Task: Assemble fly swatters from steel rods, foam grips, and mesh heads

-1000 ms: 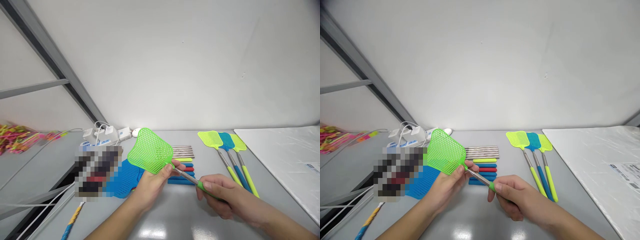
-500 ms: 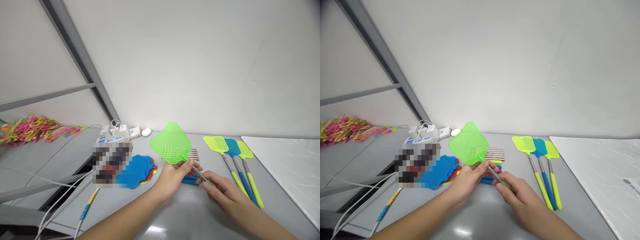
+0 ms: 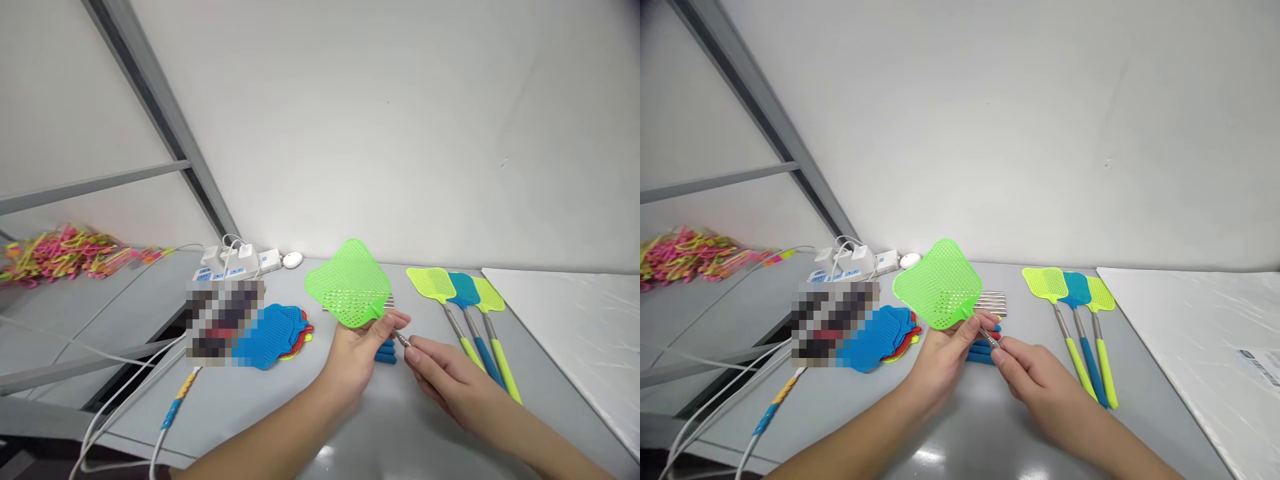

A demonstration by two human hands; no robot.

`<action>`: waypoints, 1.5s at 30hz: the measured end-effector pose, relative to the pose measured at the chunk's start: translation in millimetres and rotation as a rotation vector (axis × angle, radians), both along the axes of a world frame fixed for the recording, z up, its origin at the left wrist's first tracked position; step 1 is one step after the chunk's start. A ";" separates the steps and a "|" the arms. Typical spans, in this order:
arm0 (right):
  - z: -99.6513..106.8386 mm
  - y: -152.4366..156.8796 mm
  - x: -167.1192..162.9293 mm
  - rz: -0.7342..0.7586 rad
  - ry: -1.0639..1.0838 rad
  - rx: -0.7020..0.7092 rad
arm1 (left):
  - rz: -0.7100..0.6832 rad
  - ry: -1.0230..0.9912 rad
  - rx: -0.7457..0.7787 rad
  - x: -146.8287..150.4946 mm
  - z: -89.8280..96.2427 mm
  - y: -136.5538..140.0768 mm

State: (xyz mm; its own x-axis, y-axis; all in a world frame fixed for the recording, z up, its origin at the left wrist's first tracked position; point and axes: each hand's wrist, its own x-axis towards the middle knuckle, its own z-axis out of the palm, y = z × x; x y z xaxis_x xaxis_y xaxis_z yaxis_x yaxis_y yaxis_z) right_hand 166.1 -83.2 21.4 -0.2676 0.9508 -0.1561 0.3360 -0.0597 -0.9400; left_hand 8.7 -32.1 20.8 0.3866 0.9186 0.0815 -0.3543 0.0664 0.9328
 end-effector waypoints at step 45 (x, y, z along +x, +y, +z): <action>-22.0 -9.9 104.6 -0.092 -1.150 0.747 | 0.604 -0.241 0.150 -50.5 23.4 60.4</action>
